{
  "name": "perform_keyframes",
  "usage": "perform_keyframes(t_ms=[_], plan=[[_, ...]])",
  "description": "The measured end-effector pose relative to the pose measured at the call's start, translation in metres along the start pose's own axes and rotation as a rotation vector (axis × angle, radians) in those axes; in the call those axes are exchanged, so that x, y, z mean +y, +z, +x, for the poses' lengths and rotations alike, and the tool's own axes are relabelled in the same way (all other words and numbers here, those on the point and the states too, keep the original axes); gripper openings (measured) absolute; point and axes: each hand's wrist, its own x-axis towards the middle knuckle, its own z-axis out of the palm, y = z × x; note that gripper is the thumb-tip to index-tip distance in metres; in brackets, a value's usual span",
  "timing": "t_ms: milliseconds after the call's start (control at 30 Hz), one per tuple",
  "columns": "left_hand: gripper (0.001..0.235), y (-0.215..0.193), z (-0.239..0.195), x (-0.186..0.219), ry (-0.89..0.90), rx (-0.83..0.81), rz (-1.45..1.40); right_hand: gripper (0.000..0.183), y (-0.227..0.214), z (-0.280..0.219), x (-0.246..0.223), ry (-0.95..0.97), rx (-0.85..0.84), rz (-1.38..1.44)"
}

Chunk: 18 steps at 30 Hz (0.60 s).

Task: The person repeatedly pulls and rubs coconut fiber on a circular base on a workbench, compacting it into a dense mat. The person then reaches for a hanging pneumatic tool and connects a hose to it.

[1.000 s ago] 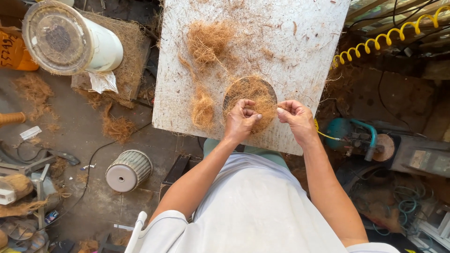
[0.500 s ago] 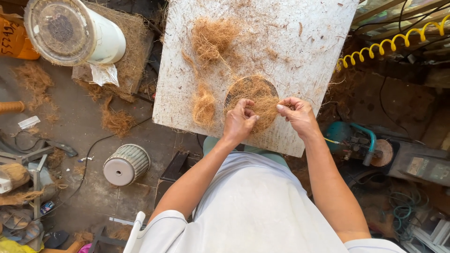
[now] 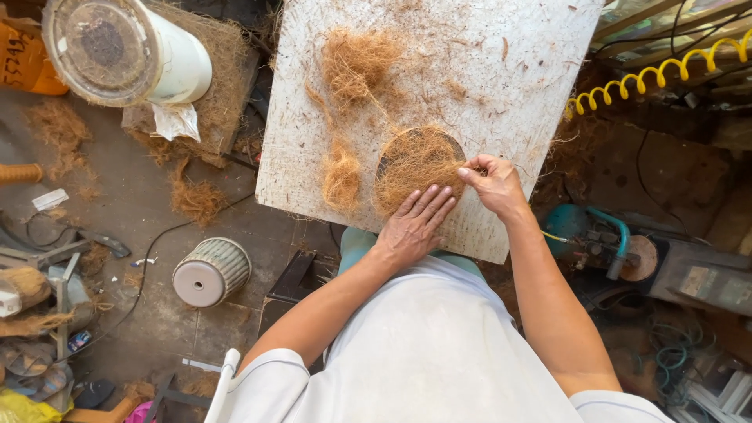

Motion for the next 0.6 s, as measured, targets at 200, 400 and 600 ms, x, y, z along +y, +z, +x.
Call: perform_keyframes(t_ms=[200,400,600], plan=[[0.097,-0.007,0.002,-0.003,0.012,-0.078,-0.013,0.014,0.003,0.013,-0.007,-0.01,0.024,0.012],[0.062,0.008,0.008,-0.004,0.069,0.25,-0.162,0.05,-0.016,-0.001,-0.022,0.071,-0.128,0.13],[0.091,0.005,0.022,-0.002,0.003,0.022,0.019,0.021,-0.01,0.012,-0.007,0.046,-0.077,0.12]])
